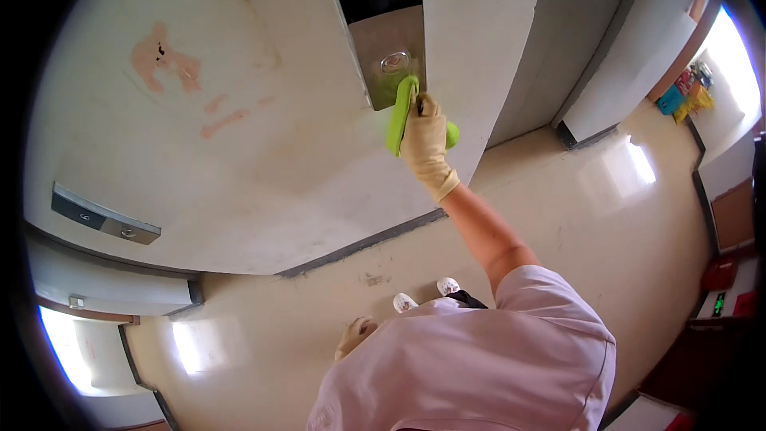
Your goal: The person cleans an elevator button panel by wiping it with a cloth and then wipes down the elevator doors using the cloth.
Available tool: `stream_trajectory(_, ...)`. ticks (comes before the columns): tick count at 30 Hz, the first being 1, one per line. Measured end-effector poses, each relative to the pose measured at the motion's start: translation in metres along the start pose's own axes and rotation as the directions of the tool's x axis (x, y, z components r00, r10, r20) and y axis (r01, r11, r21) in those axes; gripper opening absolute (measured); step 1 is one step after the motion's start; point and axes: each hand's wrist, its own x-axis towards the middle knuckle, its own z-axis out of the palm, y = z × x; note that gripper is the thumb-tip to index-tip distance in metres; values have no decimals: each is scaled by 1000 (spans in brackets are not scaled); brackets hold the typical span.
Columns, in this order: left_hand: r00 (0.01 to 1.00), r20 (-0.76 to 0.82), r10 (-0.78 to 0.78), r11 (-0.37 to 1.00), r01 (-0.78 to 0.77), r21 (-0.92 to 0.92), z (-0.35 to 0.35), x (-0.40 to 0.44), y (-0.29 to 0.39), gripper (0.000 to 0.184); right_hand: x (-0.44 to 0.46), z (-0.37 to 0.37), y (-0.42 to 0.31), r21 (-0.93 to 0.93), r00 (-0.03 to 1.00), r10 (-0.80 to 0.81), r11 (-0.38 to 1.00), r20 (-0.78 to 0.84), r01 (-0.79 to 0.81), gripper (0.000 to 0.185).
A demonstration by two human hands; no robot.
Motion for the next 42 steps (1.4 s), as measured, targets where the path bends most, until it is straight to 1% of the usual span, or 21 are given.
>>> stream_trajectory(2, 1000, -8, -6, 1000, 6, -8, -4, 3, 0, 53, -14, 0, -1, -413, 957, -275, 885, -87, 217, 48)
stream_trajectory(5, 998, -50, 26, 994, -21, 104, -11, 4, -12, 53, -2, -7, -21, -544, 926, -341, 814, -164, 203, 48)
stream_trajectory(6, 996, -52, 69, 994, -64, 83, -15, 16, -31, 54, 4, -12, -33, -549, 926, -336, 813, -169, 195, 48)
stream_trajectory(7, 992, -53, 112, 992, -108, 63, -17, 23, -47, 55, 11, -18, -46, -150, 975, -40, 989, -221, 6, 37)
stream_trajectory(8, 992, -42, 116, 991, -113, 72, -21, 22, -57, 55, 13, -23, -52, 274, 956, 253, 939, -150, -206, 27)
stream_trajectory(9, 996, -4, 93, 994, -93, 57, -24, 26, -63, 56, 8, -14, -30, -339, 969, -165, 936, -186, 95, 28)
stream_trajectory(12, 995, 51, 88, 994, -91, 60, -23, 46, -99, 58, -13, -7, -6, -344, 956, -193, 933, -221, 109, 28)
stream_trajectory(13, 994, 53, 92, 993, -96, 74, -22, 50, -97, 58, -11, -12, -8, -161, 981, -42, 987, -188, 11, 32)
stream_trajectory(14, 993, 65, 101, 992, -105, 74, -21, 55, -96, 58, -8, -17, -7, -174, 980, -45, 985, -196, 11, 32)
stream_trajectory(16, 990, 99, 99, 991, -107, 79, -25, 47, -82, 59, 2, -24, -8, -547, 942, -308, 815, -130, 191, 42)
stream_trajectory(17, 989, 107, 101, 991, -110, 78, -25, 41, -67, 59, 11, -28, -8, -553, 942, -308, 811, -130, 188, 42)
stream_trajectory(19, 1000, 15, 14, 978, -16, 206, -26, 23, -19, 58, 27, -41, -19, -540, 873, -458, 784, -170, 306, 49)
stream_trajectory(20, 1000, 19, 16, 978, -19, 209, -26, 39, -38, 58, 27, -44, -19, -544, 873, -457, 783, -173, 302, 49)
stream_trajectory(22, 996, 86, -17, 993, 27, -118, -19, 76, -65, 58, 28, -55, -15, -562, 895, -439, 761, -76, 325, 49)
stream_trajectory(23, 996, 86, -17, 992, 27, -124, -16, 77, -63, 58, 26, -56, -9, -561, 894, -442, 759, -71, 330, 49)
stream_trajectory(25, 985, 110, 133, 991, -134, 2, -16, 74, -51, 57, 22, -54, 0, -565, 862, -498, 740, -94, 366, 48)
stream_trajectory(32, 990, 113, 89, 995, -93, 30, 4, 82, -33, 56, 40, -75, -14, -557, 813, -580, 692, -48, 460, 50)
stream_trajectory(35, 988, 145, -50, 988, 27, 152, 9, 62, 7, 54, 49, -80, -30, -586, 813, -582, 651, 21, 482, 51)
stream_trajectory(37, 991, 128, 38, 970, -68, 235, 7, 64, -2, 52, 57, -81, -46, -590, 788, -613, 615, 60, 524, 52)
stream_trajectory(38, 992, 122, 18, 969, -47, 244, 4, 58, 11, 52, 54, -81, -43, -578, 797, -601, 631, 57, 517, 52)
stream_trajectory(42, 987, 116, 108, 971, -130, 203, -2, 62, 35, 51, 45, -88, -14, -596, 788, -591, 575, 171, 561, 53)
